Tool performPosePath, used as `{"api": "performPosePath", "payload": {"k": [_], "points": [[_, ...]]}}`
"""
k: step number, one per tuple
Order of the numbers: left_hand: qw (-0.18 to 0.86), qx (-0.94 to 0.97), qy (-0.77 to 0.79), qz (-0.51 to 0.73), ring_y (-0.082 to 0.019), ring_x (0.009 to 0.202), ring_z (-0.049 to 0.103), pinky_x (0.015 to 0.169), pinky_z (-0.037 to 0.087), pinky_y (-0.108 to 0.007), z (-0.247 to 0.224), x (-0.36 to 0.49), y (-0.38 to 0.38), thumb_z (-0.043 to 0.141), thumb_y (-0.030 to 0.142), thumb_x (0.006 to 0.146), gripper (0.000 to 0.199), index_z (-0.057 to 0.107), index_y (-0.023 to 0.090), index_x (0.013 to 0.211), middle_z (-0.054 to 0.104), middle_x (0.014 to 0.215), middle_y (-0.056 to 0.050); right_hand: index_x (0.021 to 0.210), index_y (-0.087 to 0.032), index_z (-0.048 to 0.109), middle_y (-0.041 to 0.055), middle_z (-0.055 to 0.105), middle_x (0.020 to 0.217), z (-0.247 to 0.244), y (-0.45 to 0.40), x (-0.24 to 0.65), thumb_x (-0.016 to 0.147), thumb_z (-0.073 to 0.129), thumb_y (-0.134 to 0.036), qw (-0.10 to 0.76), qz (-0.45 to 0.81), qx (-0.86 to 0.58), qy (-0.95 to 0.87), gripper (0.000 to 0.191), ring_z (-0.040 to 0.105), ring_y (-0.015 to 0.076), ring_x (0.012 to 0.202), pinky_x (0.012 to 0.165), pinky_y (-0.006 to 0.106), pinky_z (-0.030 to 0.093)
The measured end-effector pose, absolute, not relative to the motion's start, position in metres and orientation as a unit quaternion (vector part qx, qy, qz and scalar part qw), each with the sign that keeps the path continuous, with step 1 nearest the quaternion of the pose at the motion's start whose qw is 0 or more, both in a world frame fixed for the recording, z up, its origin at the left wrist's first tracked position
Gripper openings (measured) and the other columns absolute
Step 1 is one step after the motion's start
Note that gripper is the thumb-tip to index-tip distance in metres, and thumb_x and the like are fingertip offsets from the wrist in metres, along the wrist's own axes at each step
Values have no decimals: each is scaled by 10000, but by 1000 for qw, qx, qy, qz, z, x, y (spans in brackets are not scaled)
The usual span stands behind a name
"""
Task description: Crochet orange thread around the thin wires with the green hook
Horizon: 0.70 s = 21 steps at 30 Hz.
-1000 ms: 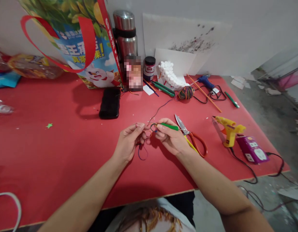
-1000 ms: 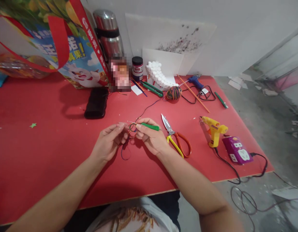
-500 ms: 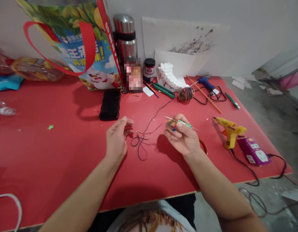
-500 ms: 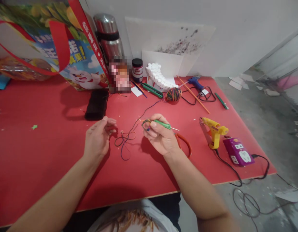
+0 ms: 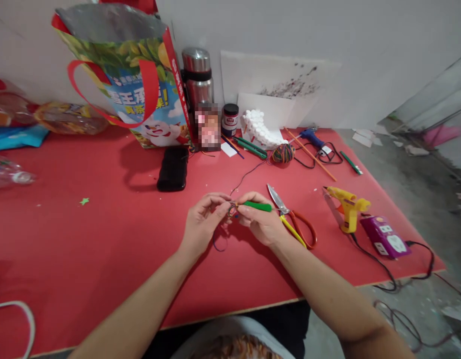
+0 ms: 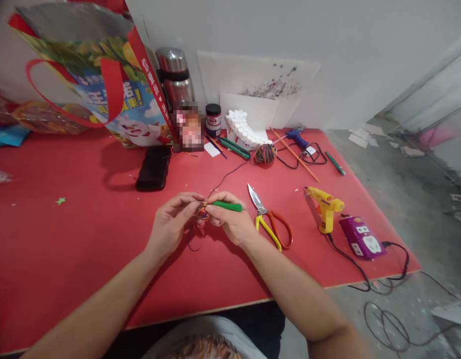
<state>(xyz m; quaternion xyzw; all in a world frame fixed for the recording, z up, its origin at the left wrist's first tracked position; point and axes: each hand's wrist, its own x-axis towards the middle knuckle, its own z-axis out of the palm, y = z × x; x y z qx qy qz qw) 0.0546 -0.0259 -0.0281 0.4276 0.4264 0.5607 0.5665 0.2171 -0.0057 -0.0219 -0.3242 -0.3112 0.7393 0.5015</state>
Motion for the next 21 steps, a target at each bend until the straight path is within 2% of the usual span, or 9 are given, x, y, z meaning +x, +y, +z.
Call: {"api": "performPosePath", "payload": {"k": [5, 10, 13, 16, 18, 21], "points": [[577, 443, 421, 541, -146, 741, 691, 604, 629, -287, -25, 59, -29, 792, 347, 854, 172, 748, 190, 910, 660, 1114, -71, 815, -199, 710, -15, 697, 671, -15, -1, 224, 665, 906, -247, 533, 719, -322, -309, 251, 431, 56, 490, 477, 206, 315], [545, 484, 437, 527, -171, 843, 688, 574, 562, -217, -23, 59, -26, 836, 323, 806, 162, 779, 193, 882, 688, 1060, -88, 796, -194, 705, -50, 618, 579, -15, 1, 224, 622, 917, -256, 526, 726, -324, -304, 281, 432, 57, 479, 477, 197, 292], [563, 479, 436, 514, -116, 681, 648, 475, 469, -190, -28, 57, -25, 802, 345, 846, 171, 783, 203, 940, 717, 1031, -77, 808, -191, 715, -51, 611, 583, -18, 1, 224, 652, 907, -252, 519, 728, -323, -310, 255, 448, 58, 491, 489, 193, 311], [599, 439, 423, 519, -83, 512, 566, 431, 396, -183, -34, 55, -24, 732, 411, 911, 232, 768, 204, 1010, 691, 746, -23, 821, -192, 723, -44, 629, 612, -22, 1, 222, 692, 887, -230, 524, 714, -333, -324, 212, 460, 60, 495, 490, 196, 318], [618, 397, 421, 532, -84, 467, 540, 403, 359, -177, -35, 54, -23, 758, 454, 878, 280, 754, 195, 983, 656, 645, 1, 832, -195, 722, -48, 623, 611, -25, 0, 221, 720, 873, -217, 524, 704, -339, -339, 189, 460, 60, 492, 487, 198, 317], [635, 355, 432, 533, -69, 427, 501, 388, 371, -184, -32, 53, -21, 846, 450, 780, 322, 742, 188, 935, 688, 676, 4, 851, -198, 722, -57, 603, 594, -29, -2, 218, 746, 865, -222, 507, 705, -343, -359, 180, 462, 64, 491, 483, 201, 319]]}}
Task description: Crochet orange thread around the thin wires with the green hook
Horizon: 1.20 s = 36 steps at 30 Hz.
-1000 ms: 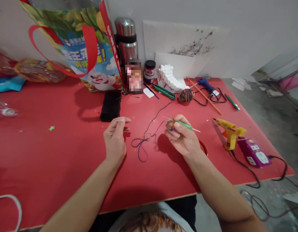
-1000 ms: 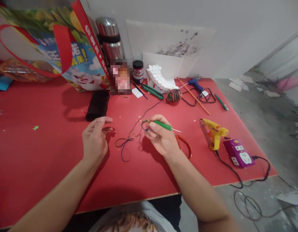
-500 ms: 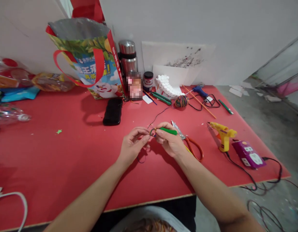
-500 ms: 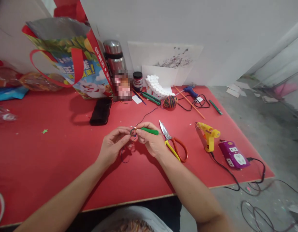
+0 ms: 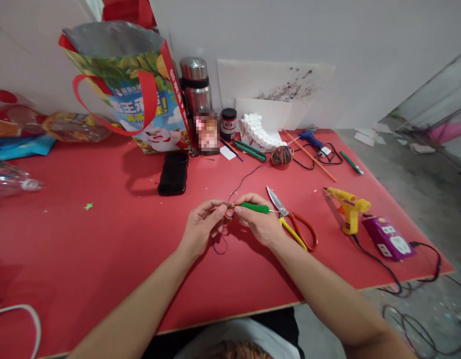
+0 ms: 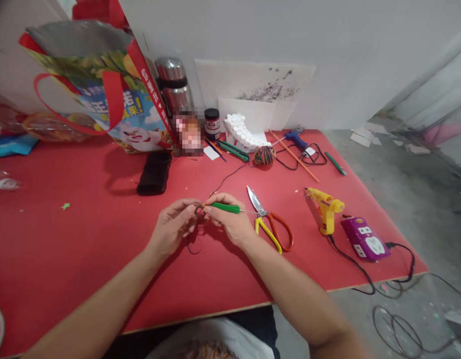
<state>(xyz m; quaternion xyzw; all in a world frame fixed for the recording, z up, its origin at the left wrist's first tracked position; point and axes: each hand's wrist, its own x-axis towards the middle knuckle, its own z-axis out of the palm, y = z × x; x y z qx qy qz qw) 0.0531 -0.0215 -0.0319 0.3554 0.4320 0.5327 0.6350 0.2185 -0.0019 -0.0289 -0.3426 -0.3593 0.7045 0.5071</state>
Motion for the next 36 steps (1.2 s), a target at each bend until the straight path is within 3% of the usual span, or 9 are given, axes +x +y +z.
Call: {"api": "performPosePath", "payload": {"k": [4, 10, 15, 18, 19, 22, 27, 31, 36], "points": [[631, 370, 434, 525, -44, 423, 459, 441, 452, -205, -29, 51, -21, 840, 430, 792, 279, 752, 183, 884, 712, 752, -7, 853, -204, 717, -43, 643, 634, -32, -2, 217, 732, 881, -250, 509, 698, -354, -359, 209, 453, 66, 482, 463, 207, 308], [593, 437, 439, 515, -51, 478, 525, 409, 408, -206, -33, 50, -23, 759, 444, 873, 267, 780, 183, 824, 689, 935, -44, 867, -219, 726, -35, 668, 689, -30, -4, 218, 723, 889, -272, 539, 660, -368, -371, 224, 457, 73, 507, 486, 223, 341], [590, 448, 406, 536, -93, 556, 626, 480, 490, -222, -33, 53, -25, 737, 340, 903, 157, 752, 243, 1026, 704, 978, -38, 871, -212, 728, -36, 659, 675, -26, -6, 218, 739, 877, -261, 539, 661, -362, -376, 205, 457, 70, 507, 493, 224, 339], [557, 470, 404, 553, -89, 596, 656, 531, 538, -244, -31, 52, -25, 751, 238, 868, 23, 742, 218, 875, 672, 1168, -61, 862, -209, 729, -40, 642, 655, -26, -5, 219, 733, 874, -241, 547, 660, -355, -372, 197, 456, 69, 502, 488, 222, 323], [542, 485, 418, 545, -83, 593, 654, 543, 549, -251, -30, 52, -25, 751, 224, 858, 72, 742, 193, 794, 655, 1193, -73, 861, -209, 729, -39, 640, 656, -26, -5, 219, 733, 875, -243, 548, 659, -356, -372, 196, 456, 70, 502, 487, 223, 322], [528, 485, 445, 536, -85, 596, 633, 567, 557, -257, -30, 52, -23, 743, 237, 852, 85, 796, 186, 809, 660, 1122, -83, 868, -213, 725, -36, 643, 665, -26, -6, 219, 742, 875, -266, 545, 648, -366, -385, 203, 458, 78, 507, 490, 232, 338], [639, 359, 386, 560, -141, 755, 678, 648, 567, -268, -32, 59, -23, 800, 375, 823, 239, 842, 194, 973, 710, 1195, -119, 879, -231, 745, -11, 687, 719, -21, -13, 217, 785, 855, -290, 531, 583, -401, -466, 156, 562, 122, 586, 555, 271, 459], [685, 235, 399, 563, -87, 646, 625, 590, 520, -206, -34, 64, -25, 927, 298, 676, 264, 856, 195, 909, 784, 969, -79, 898, -260, 763, 38, 754, 967, -19, -19, 212, 849, 797, -238, 544, 514, -402, -528, 63, 695, 192, 897, 837, 360, 566], [706, 160, 397, 563, -90, 682, 647, 597, 514, -186, -34, 65, -25, 972, 274, 589, 240, 842, 199, 776, 808, 913, -62, 957, -264, 760, 54, 741, 1038, -22, -23, 209, 890, 753, -195, 542, 476, -380, -579, 97, 707, 200, 968, 897, 367, 560]]}}
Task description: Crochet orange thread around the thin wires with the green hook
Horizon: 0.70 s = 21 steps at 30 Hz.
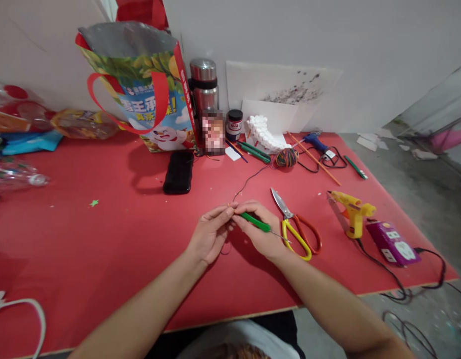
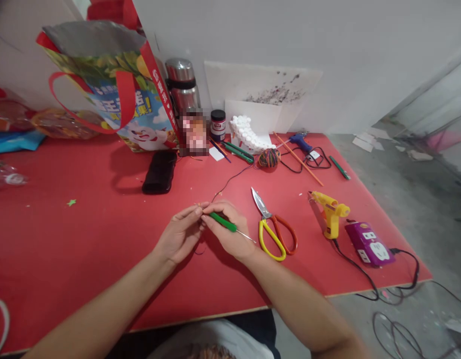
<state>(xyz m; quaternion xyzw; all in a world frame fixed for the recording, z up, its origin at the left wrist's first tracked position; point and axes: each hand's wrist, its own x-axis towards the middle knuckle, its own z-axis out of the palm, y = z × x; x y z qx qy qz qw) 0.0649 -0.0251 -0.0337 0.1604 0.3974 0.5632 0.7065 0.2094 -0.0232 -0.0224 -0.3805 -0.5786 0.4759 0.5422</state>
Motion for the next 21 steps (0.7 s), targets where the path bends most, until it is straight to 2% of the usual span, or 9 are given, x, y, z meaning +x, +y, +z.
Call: {"api": "performPosePath", "payload": {"k": [3, 8, 13, 18, 21], "points": [[713, 171, 390, 557, -101, 708, 660, 621, 521, -195, -30, 64, -25, 967, 284, 600, 245, 846, 196, 794, 809, 895, -65, 967, -272, 760, 53, 739, 1022, -21, -23, 212, 902, 744, -202, 539, 456, -380, -598, 97, 706, 204, 963, 903, 376, 555], [696, 199, 394, 566, -121, 830, 686, 773, 552, -231, -25, 66, -27, 972, 246, 585, 264, 848, 215, 817, 801, 943, -40, 961, -276, 757, 51, 731, 983, -17, -23, 215, 918, 715, -186, 543, 426, -385, -613, 108, 696, 202, 930, 875, 375, 551], [696, 190, 385, 576, -100, 778, 660, 735, 537, -212, -25, 65, -27, 969, 239, 592, 205, 817, 202, 725, 765, 853, -11, 1033, -277, 750, 46, 760, 1009, -19, -22, 216, 931, 707, -164, 532, 364, -368, -670, 158, 706, 193, 933, 871, 365, 562], [722, 185, 359, 561, -102, 788, 650, 800, 541, -214, -24, 66, -25, 947, 240, 640, 203, 791, 157, 740, 726, 805, -10, 1097, -238, 720, 59, 761, 1020, -26, -18, 217, 954, 669, -109, 534, 295, -321, -724, 200, 713, 174, 967, 889, 349, 580], [723, 185, 362, 559, -98, 772, 634, 771, 527, -200, -23, 65, -24, 922, 216, 675, 181, 774, 144, 749, 709, 794, -11, 1143, -247, 696, 53, 759, 1055, -30, -17, 218, 961, 654, -100, 525, 278, -308, -743, 238, 712, 169, 998, 905, 342, 586]]}}
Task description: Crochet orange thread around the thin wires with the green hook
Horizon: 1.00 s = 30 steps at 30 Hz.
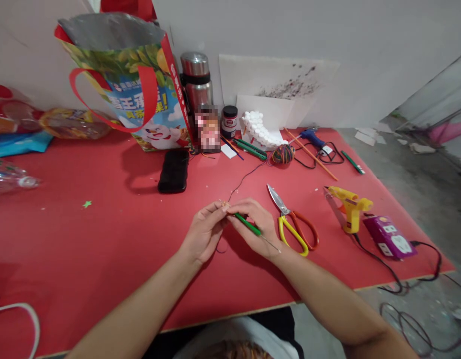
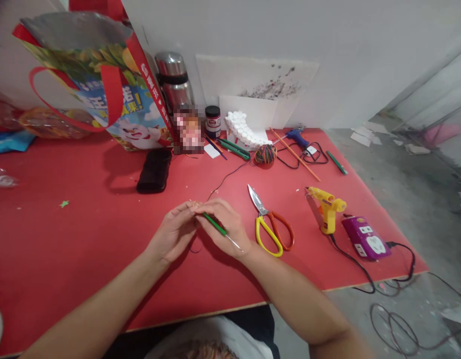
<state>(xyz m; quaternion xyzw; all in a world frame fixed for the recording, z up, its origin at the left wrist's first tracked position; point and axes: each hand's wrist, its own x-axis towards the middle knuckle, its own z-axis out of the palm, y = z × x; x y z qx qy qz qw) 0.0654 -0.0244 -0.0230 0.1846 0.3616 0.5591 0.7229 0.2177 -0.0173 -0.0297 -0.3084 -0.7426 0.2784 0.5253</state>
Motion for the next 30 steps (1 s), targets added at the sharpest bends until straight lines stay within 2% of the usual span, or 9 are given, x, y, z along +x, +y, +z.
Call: {"api": "performPosePath", "payload": {"k": [10, 16, 20, 30], "points": [[716, 183, 377, 558, -103, 662, 575, 678, 515, -219, -39, 52, -11, 898, 238, 664, 191, 750, 126, 704, 652, 699, -9, 1349, -247, 542, 81, 698, 1248, -40, -12, 216, 930, 635, -126, 441, 295, -323, -784, 446, 672, 214, 1137, 1001, 396, 567], [723, 167, 386, 548, -101, 653, 581, 651, 511, -214, -43, 53, -8, 914, 243, 620, 228, 763, 121, 739, 645, 687, -6, 1382, -247, 508, 92, 681, 1278, -44, -13, 219, 972, 576, -172, 429, 283, -357, -780, 423, 679, 215, 1131, 980, 395, 577], [719, 173, 385, 552, -90, 633, 547, 645, 501, -211, -40, 53, -9, 920, 239, 609, 230, 741, 121, 694, 615, 656, 3, 1387, -254, 515, 91, 685, 1262, -42, -13, 221, 987, 564, -195, 406, 292, -362, -786, 408, 684, 221, 1108, 962, 408, 583], [717, 195, 379, 552, -96, 627, 517, 636, 460, -234, -36, 51, -8, 899, 249, 656, 235, 696, 132, 661, 573, 633, 14, 1391, -269, 539, 80, 722, 1263, -40, -13, 220, 977, 625, -272, 394, 287, -364, -794, 423, 712, 228, 1118, 964, 402, 593]]}}
